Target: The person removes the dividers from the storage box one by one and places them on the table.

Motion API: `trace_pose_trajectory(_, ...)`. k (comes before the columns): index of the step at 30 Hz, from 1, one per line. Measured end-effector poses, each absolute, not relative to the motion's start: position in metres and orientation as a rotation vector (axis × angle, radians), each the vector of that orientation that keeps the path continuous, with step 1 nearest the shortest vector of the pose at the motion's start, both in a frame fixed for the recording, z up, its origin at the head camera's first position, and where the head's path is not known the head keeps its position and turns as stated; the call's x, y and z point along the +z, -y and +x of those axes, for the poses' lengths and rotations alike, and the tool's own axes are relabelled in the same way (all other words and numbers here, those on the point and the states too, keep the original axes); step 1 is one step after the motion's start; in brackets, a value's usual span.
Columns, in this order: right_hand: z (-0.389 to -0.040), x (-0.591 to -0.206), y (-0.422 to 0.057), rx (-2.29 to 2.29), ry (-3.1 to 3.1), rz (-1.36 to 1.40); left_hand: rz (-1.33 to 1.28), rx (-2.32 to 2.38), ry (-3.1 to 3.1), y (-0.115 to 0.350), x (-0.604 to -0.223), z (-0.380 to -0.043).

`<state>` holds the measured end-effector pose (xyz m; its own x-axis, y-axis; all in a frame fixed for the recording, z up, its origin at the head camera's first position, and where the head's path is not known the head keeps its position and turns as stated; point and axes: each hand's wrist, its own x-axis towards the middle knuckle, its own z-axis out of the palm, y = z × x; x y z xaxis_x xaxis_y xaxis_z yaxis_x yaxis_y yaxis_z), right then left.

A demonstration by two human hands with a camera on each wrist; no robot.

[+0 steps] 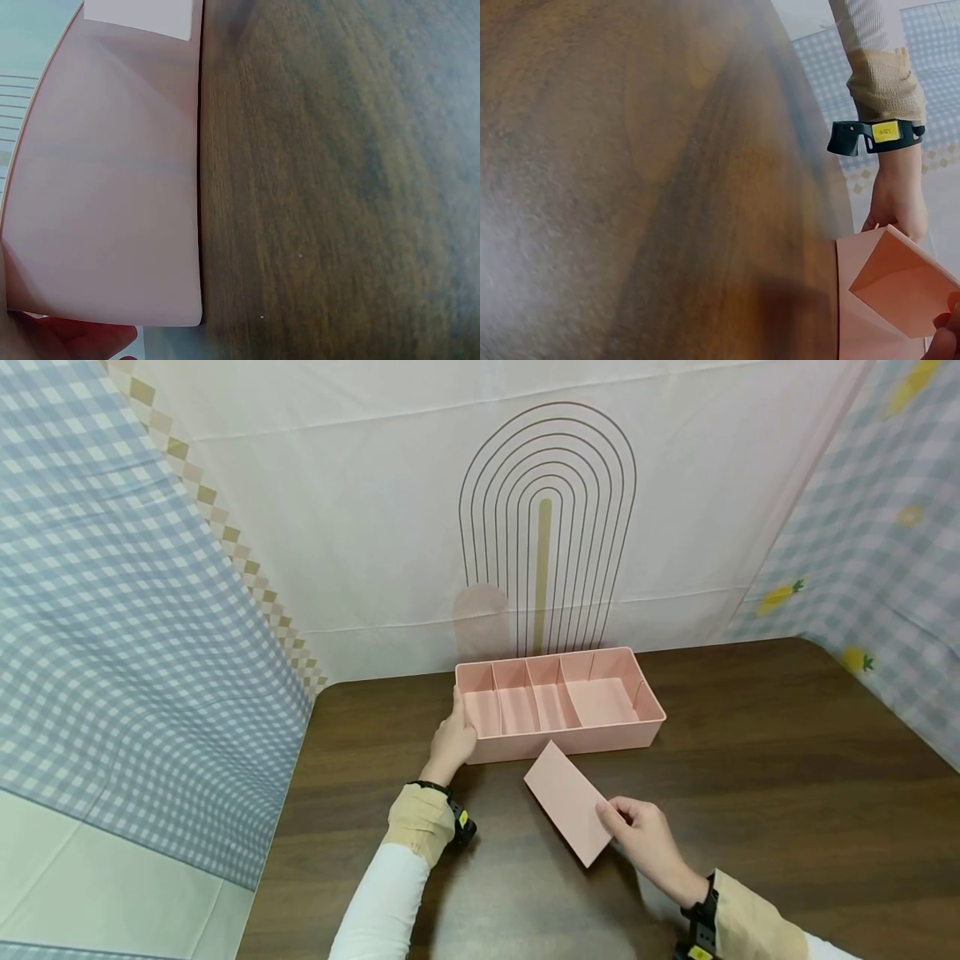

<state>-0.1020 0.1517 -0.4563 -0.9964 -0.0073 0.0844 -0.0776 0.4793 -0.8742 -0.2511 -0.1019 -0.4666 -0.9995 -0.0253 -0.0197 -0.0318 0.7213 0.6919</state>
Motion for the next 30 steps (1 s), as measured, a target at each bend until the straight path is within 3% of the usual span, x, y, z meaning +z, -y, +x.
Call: trace_pose_trajectory(30,-0.094,-0.475,-0.144,1.691,2.727,-0.026,-0.050,1.198,-2.905,0.101,-0.466,-0.250)
